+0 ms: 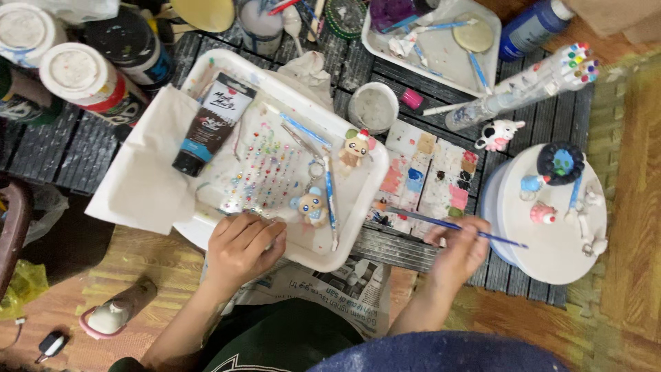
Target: The person paints a small figurine using a fine brush, dipping it into a paint palette and applying color to the figurine's details. They rotate the figurine to access different sides and occasionally switch brushes.
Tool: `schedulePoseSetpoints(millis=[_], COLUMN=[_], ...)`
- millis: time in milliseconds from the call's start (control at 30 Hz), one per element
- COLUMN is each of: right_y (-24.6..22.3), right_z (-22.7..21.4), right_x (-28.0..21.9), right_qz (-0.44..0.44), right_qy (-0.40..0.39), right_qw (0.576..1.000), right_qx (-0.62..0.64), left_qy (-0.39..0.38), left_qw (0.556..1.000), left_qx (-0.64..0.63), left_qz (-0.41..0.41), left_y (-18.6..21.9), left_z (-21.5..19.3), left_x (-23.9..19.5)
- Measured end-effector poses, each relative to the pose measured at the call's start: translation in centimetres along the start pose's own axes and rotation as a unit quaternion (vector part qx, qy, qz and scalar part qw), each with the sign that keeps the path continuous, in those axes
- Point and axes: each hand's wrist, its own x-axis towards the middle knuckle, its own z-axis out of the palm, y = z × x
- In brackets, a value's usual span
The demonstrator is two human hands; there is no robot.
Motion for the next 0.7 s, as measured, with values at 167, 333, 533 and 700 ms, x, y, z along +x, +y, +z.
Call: schedulePoseSetpoints(millis=[167,333,533,700], right_y=[1.0,2.9,5.2,6.2], right_z=[-5.9,-8.5,-9.6,-10.0], right_x=[-0.6,-2.3,-4.5,-4.3], right_qz=[-0.016,0.015,-0.039,-0.028], right_qy=[0.055,0.095,0.06,0.053], right_qw=[0.998,0.991,0.991,0.991], right_qx=[-0.01,-0.097,-0.113,-0.123], left_qy=[0.004,0.009,0.001,0.019], left_qw=[1.0,1.0,1.0,0.999], left_qx=[-0.002,0.005,0.024,0.037], left_qz=[0.0,0.006,0.001,-0.003], left_y=[0.2,0.5,1.1,1.9], left_z=[0.4,0.6,1.0,1.7], left_x=[0.0,0.2,0.3,0.3])
